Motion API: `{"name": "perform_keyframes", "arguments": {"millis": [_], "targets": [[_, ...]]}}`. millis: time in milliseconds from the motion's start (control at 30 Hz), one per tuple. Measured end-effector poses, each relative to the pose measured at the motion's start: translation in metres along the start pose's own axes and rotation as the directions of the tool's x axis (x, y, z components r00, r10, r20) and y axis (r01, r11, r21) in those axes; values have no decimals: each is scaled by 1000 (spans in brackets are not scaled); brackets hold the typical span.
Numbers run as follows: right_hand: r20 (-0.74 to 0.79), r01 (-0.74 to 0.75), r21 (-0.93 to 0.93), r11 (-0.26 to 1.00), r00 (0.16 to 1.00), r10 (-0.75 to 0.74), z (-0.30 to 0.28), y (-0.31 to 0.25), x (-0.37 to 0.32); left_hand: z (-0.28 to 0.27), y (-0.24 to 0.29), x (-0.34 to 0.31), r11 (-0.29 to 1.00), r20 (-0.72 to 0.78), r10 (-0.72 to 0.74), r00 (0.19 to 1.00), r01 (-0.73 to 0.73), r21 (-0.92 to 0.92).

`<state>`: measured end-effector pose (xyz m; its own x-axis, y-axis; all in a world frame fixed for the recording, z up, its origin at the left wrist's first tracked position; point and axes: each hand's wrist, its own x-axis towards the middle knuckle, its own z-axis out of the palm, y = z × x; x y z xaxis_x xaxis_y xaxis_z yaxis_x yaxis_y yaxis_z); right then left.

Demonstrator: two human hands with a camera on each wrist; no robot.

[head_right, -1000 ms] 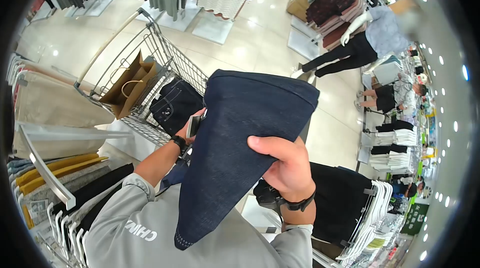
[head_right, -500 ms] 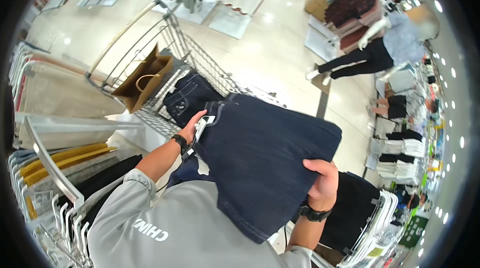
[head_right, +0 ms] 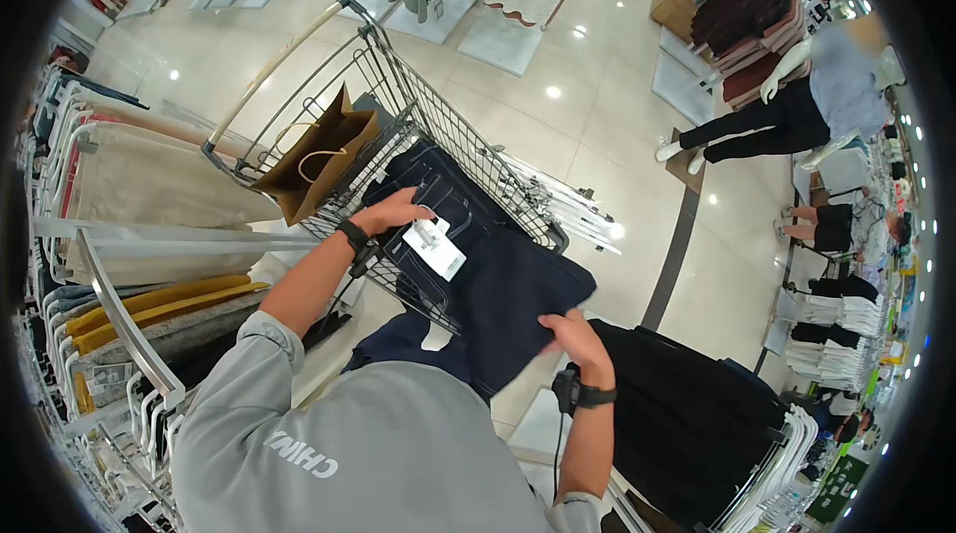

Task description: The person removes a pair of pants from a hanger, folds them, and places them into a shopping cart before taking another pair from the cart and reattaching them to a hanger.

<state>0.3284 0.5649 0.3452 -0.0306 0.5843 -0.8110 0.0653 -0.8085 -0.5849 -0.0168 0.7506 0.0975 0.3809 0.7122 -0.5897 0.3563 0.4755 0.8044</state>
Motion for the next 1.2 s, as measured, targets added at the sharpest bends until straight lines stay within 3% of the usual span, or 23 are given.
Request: {"name": "perform_keyframes", "arguments": {"millis": [33,167,200,267,300,367,433,467,567,600,633,700,767,800,900,967,1033,1133,1200], "targets": [[31,52,-16,998,998,-52,11,-11,5,-12,29,-14,999,126,-32,992,30,11],[111,89,-56,994,990,-82,24,-13,58,-48,58,-16,970,-70,-35,997,51,239],[128,104,-38,994,987,-98,25,-6,77,-45,100,-48,956,-148,-9,989,52,290],[153,75,-65,995,986,-65,17,31,135,-57,83,-36,963,-177,139,974,-91,254],[78,8,-62,998,997,-3,19,44,155,-53,80,-38,962,-175,138,975,-89,260],[4,-60,-55,997,998,61,23,78,190,-36,67,-52,884,-378,293,878,-97,458],[-163,14,35,999,987,-8,32,128,216,-29,32,-59,743,-274,463,843,-200,639],[-189,-29,26,999,981,33,37,146,228,-22,24,-72,683,-239,512,825,-222,696],[-187,4,37,999,982,3,66,161,220,-1,-12,-104,751,-216,462,860,-250,611],[-169,157,-285,946,963,-210,72,173,224,4,-21,-116,752,-217,459,862,-246,611],[-84,290,-570,769,910,-405,78,177,222,6,-29,-128,750,-211,483,850,-277,601],[-45,317,-610,727,901,-431,88,180,204,8,-36,-148,742,-205,513,834,-310,595],[1,348,-649,677,890,-456,96,181,182,11,-35,-172,765,-376,551,745,-270,585],[71,352,-707,613,898,-433,97,184,174,11,-40,-181,763,-382,556,738,-271,587],[192,376,-805,458,897,-399,99,177,148,15,-59,-202,922,-675,381,631,-207,327],[275,428,-839,337,867,-415,97,184,146,16,-66,-212,912,-663,408,627,-247,328],[278,436,-836,332,860,-429,97,186,148,22,-80,-228,906,-649,423,632,-275,322],[268,452,-818,355,847,-460,96,190,151,25,-117,-241,875,-692,470,548,-187,446],[297,475,-797,373,846,-443,93,188,151,26,-156,-256,979,-752,115,649,53,196]]}}
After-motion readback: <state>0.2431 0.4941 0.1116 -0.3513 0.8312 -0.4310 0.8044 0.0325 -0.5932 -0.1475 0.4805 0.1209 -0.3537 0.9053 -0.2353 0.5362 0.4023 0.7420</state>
